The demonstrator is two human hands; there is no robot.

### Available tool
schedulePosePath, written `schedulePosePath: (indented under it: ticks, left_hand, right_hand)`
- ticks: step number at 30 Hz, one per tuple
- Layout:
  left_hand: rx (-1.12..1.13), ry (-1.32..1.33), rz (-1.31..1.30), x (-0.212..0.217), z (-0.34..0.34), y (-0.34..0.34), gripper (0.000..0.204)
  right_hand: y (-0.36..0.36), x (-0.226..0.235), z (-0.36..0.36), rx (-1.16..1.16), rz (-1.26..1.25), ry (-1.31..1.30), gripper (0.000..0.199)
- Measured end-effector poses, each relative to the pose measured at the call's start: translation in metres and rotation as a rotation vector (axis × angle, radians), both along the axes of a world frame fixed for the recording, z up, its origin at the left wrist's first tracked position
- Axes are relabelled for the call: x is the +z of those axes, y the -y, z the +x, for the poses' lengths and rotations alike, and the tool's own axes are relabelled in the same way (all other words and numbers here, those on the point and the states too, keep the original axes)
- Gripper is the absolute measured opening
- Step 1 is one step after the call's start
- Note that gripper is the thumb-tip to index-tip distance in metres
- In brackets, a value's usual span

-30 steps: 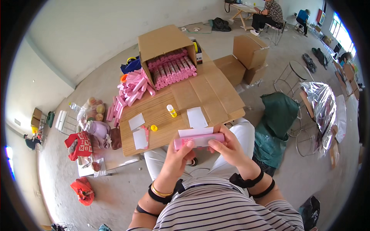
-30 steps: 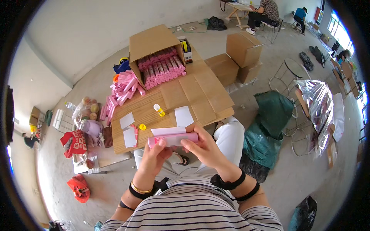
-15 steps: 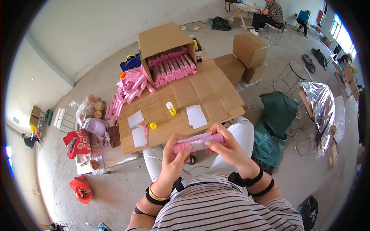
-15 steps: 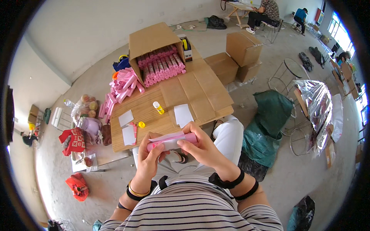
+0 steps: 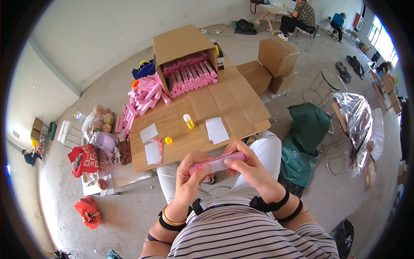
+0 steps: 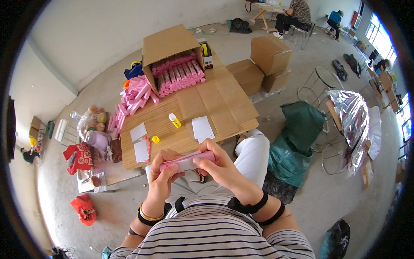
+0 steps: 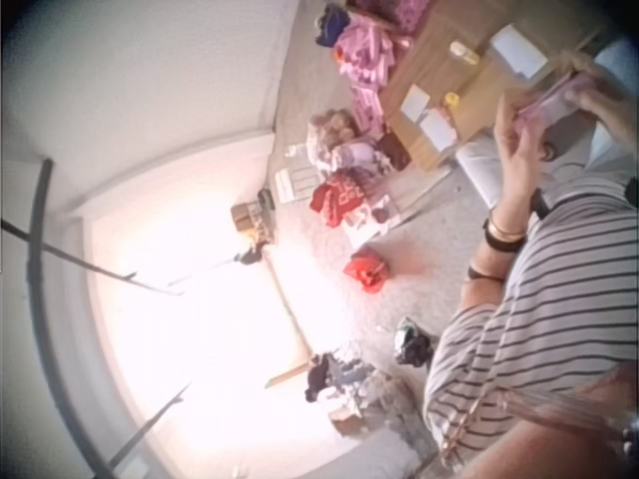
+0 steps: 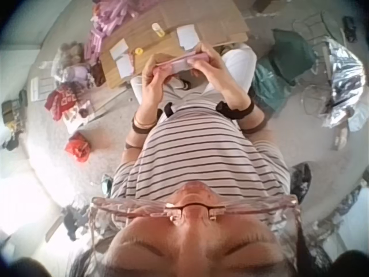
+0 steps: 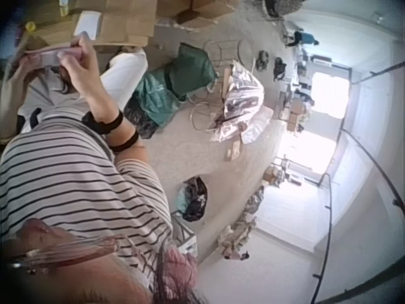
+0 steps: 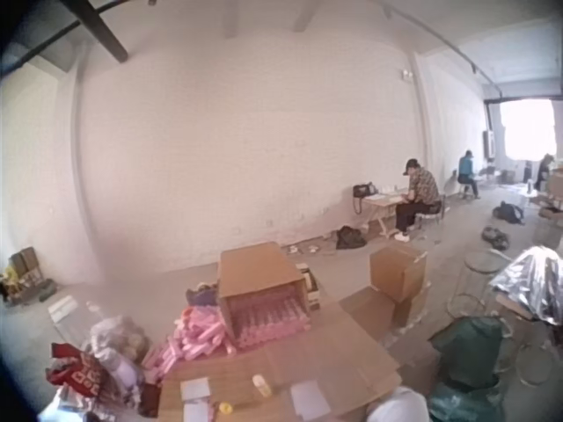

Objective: Applying adhesive labels to pink cylindrical plastic tubes.

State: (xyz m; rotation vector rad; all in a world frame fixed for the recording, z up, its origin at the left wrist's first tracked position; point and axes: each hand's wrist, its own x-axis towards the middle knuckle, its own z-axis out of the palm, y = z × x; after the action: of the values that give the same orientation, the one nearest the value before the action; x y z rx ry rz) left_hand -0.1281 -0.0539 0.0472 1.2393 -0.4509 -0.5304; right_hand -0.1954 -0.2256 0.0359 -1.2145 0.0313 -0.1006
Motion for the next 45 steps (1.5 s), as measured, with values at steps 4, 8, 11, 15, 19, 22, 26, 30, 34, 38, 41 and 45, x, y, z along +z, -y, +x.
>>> schedulePosePath:
  ticks: [4,8,11,15,19,22,26,30,34,38,41,45]
  left_hand:
    - [-0.026,-0.017,-0.027,-0.004,0.002,-0.004,0.014]
    - [0.010,0.011,0.028,-0.003,0.000,-0.003,0.007]
    - [0.014,-0.004,0.040,-0.009,0.002,-0.005,0.006]
    - [0.034,-0.060,0.000,-0.015,0.003,-0.006,0.007]
    - [-0.026,0.039,0.037,-0.008,0.005,-0.008,0.007]
    - [-0.044,0.000,0.023,-0.008,0.007,-0.009,0.007]
    - [-0.017,-0.036,0.015,-0.010,0.005,-0.011,0.007]
    - [0.003,-0.024,-0.022,-0.013,0.004,-0.012,0.008]
    - [0.012,-0.008,-0.079,-0.014,0.002,-0.013,0.010]
    - [0.035,-0.035,-0.079,-0.014,-0.001,-0.012,0.009]
    - [0.067,-0.083,-0.014,-0.010,-0.004,-0.010,0.004]
    - [0.132,-0.148,-0.052,-0.004,-0.008,-0.006,0.004]
  right_hand:
    - [-0.001,-0.002,0.000,-0.004,0.006,-0.015,0.011]
    - [0.000,-0.002,-0.003,0.011,0.037,-0.052,0.011]
    - [0.000,0.001,-0.001,0.063,0.087,-0.064,0.016]
    - [-0.001,0.002,-0.001,0.084,0.113,-0.042,0.027]
    - [-0.002,-0.002,-0.001,0.051,0.125,-0.094,0.022]
    - [-0.006,-0.002,0.001,0.007,0.083,-0.081,0.019]
    - [-0.010,0.001,0.003,-0.010,0.043,-0.069,0.016]
    - [-0.014,0.004,0.004,-0.028,0.044,-0.071,0.015]
    - [-0.018,0.006,0.003,-0.052,0.046,-0.075,0.014]
    - [-0.020,0.005,0.003,-0.058,0.030,-0.071,0.014]
    - [-0.021,-0.001,0.003,-0.072,0.038,-0.001,0.012]
    - [-0.026,0.002,0.003,-0.115,0.006,0.030,0.009]
